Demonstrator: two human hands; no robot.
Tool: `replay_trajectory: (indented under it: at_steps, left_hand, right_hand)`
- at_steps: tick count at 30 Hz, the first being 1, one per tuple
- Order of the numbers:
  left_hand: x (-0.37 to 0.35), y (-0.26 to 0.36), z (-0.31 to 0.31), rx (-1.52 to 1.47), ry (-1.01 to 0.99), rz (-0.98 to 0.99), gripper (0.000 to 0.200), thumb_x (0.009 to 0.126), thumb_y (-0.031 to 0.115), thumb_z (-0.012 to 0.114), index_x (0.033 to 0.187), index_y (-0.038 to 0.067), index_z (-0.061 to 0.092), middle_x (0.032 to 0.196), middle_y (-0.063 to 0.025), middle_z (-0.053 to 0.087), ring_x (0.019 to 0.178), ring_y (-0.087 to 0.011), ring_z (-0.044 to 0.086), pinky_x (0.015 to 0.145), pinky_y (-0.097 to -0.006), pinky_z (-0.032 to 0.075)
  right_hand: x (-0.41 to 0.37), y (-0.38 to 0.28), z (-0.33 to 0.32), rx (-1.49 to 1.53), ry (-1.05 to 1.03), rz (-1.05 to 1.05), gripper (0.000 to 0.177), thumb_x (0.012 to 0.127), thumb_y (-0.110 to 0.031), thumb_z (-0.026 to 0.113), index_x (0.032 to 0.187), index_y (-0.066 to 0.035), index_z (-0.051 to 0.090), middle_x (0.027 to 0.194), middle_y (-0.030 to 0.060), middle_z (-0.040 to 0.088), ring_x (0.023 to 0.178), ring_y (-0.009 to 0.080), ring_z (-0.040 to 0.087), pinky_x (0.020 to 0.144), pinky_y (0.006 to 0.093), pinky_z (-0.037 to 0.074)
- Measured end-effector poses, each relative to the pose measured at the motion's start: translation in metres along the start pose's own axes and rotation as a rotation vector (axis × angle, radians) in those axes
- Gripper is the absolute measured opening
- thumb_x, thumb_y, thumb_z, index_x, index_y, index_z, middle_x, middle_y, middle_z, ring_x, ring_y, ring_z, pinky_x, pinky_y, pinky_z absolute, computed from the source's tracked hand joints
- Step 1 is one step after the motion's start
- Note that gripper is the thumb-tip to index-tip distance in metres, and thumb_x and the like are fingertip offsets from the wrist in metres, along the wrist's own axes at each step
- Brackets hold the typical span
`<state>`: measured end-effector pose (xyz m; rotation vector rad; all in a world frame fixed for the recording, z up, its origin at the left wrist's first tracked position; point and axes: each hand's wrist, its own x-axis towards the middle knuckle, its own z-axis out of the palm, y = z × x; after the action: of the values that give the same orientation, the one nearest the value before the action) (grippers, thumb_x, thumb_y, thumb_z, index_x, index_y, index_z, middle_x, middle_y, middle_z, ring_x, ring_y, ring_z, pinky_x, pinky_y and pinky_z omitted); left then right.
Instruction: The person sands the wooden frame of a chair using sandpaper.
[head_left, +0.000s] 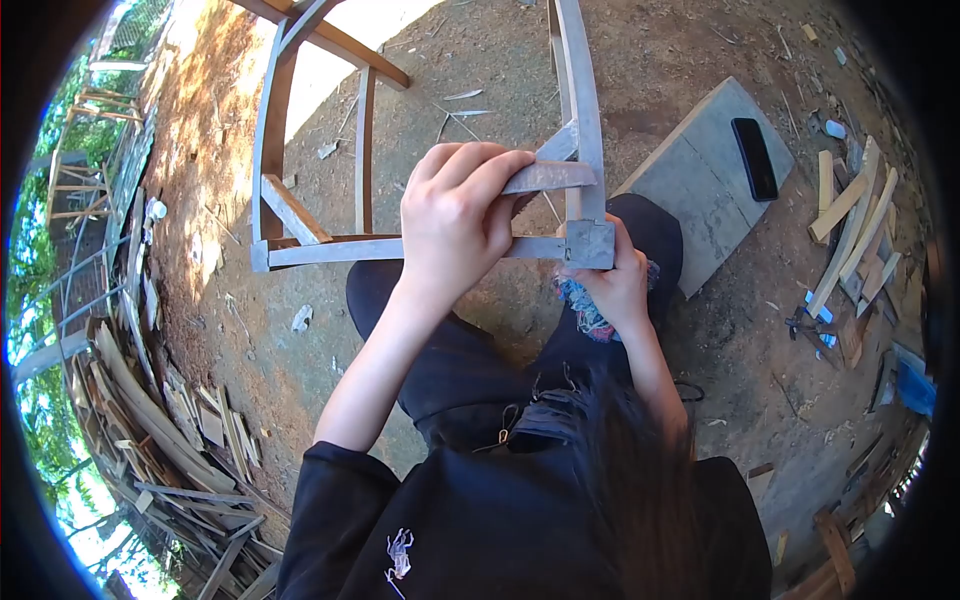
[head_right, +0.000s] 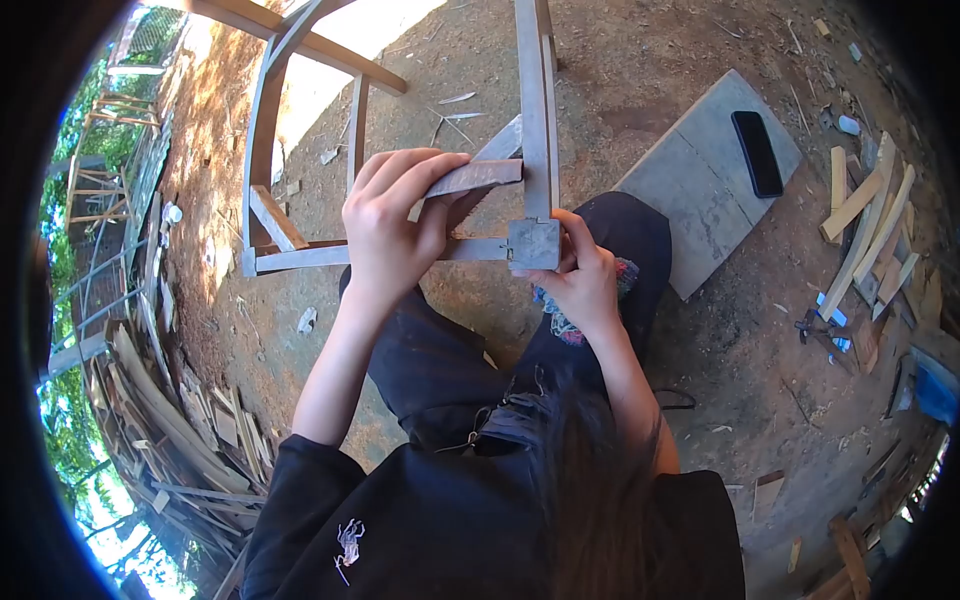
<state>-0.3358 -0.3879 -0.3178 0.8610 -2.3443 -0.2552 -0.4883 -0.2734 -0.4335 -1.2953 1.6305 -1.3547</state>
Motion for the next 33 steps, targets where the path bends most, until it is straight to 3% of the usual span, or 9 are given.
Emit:
replay_trajectory:
  at_steps: [8, 13, 20, 22, 23, 26, 28, 31, 33]
  left_hand:
    - [-0.037, 0.007, -0.035, -0.047, -0.153, -0.006, 0.034, 0.061, 0.001, 0.064, 0.094, 0.005, 0.064, 0.088, -0.0077, 0.062, 0.083, -0.0250, 0.058, 0.073, -0.0340, 0.047]
    - [-0.071, 0.028, -0.086, -0.195, -0.643, -0.166, 0.037, 0.060, 0.005, 0.070, 0.096, 0.004, 0.064, 0.086, -0.0092, 0.064, 0.082, -0.0256, 0.060, 0.073, -0.0337, 0.048]
    - [-0.055, 0.026, -0.053, 0.111, 0.117, -0.449, 0.028, 0.070, 0.012, 0.069, 0.094, 0.001, 0.062, 0.084, -0.0138, 0.062, 0.075, -0.0296, 0.060, 0.065, -0.0353, 0.048]
    - [-0.052, 0.060, -0.027, -0.098, -0.027, -0.385, 0.018, 0.070, 0.011, 0.065, 0.087, 0.004, 0.062, 0.073, -0.0127, 0.058, 0.071, -0.0303, 0.058, 0.063, -0.0388, 0.047]
    - [-0.052, 0.084, -0.027, -0.335, -0.369, -0.359, 0.023, 0.071, 0.013, 0.067, 0.093, 0.007, 0.064, 0.077, -0.0123, 0.062, 0.074, -0.0303, 0.059, 0.066, -0.0373, 0.047]
    - [-0.066, 0.135, -0.012, -0.957, -0.694, -0.245, 0.032, 0.073, 0.019, 0.066, 0.102, 0.006, 0.059, 0.083, -0.0131, 0.060, 0.081, -0.0307, 0.059, 0.073, -0.0389, 0.048]
    - [-0.061, 0.136, -0.013, -0.887, -0.552, -0.157, 0.039, 0.074, 0.021, 0.065, 0.107, 0.003, 0.053, 0.086, -0.0139, 0.058, 0.085, -0.0306, 0.058, 0.073, -0.0389, 0.047]
    - [-0.051, 0.122, -0.022, -0.784, -0.410, -0.308, 0.040, 0.074, 0.021, 0.067, 0.104, 0.002, 0.049, 0.084, -0.0140, 0.057, 0.085, -0.0305, 0.058, 0.072, -0.0378, 0.047]
    - [-0.051, 0.103, -0.031, -0.813, -0.327, -0.477, 0.044, 0.073, 0.021, 0.071, 0.103, 0.001, 0.046, 0.086, -0.0153, 0.059, 0.082, -0.0304, 0.060, 0.072, -0.0343, 0.048]
  right_hand:
    - [-0.003, -0.002, -0.003, -0.022, -0.023, 0.037, 0.057, 0.064, -0.021, 0.080, 0.111, -0.008, 0.050, 0.065, 0.0024, 0.061, 0.052, 0.0042, 0.053, 0.050, 0.0198, 0.041]
    - [-0.003, -0.003, -0.003, -0.019, -0.024, 0.021, 0.057, 0.065, -0.022, 0.079, 0.112, -0.008, 0.050, 0.064, 0.0018, 0.061, 0.052, 0.0029, 0.050, 0.049, 0.0191, 0.039]
    - [-0.004, 0.002, -0.003, 0.007, -0.046, 0.031, 0.058, 0.067, -0.021, 0.078, 0.116, -0.008, 0.049, 0.075, 0.0028, 0.065, 0.062, 0.0039, 0.057, 0.057, 0.0198, 0.045]
    - [-0.005, 0.012, 0.000, 0.086, -0.045, 0.092, 0.058, 0.068, -0.017, 0.077, 0.117, -0.007, 0.048, 0.082, 0.0040, 0.065, 0.071, 0.0050, 0.060, 0.063, 0.0212, 0.047]
    - [-0.004, 0.014, 0.000, 0.123, -0.047, 0.121, 0.058, 0.068, -0.016, 0.077, 0.117, -0.006, 0.048, 0.085, 0.0047, 0.066, 0.075, 0.0055, 0.061, 0.066, 0.0219, 0.049]
    - [-0.003, -0.003, -0.009, 0.144, -0.153, 0.144, 0.054, 0.071, -0.008, 0.073, 0.117, -0.003, 0.046, 0.092, 0.0066, 0.066, 0.085, 0.0089, 0.062, 0.072, 0.0255, 0.050]
    - [-0.003, 0.000, -0.012, 0.049, -0.160, 0.141, 0.054, 0.072, -0.007, 0.072, 0.118, -0.002, 0.045, 0.091, 0.0062, 0.066, 0.084, 0.0099, 0.062, 0.074, 0.0263, 0.050]
    - [-0.006, 0.010, -0.004, 0.128, -0.064, 0.045, 0.045, 0.072, -0.005, 0.073, 0.111, -0.002, 0.052, 0.086, 0.0030, 0.065, 0.062, 0.0048, 0.054, 0.053, 0.0211, 0.045]
    - [-0.008, -0.004, -0.012, -0.229, -0.214, 0.318, 0.040, 0.080, -0.005, 0.064, 0.116, -0.001, 0.048, 0.079, 0.0033, 0.063, 0.058, 0.0065, 0.055, 0.048, 0.0229, 0.044]
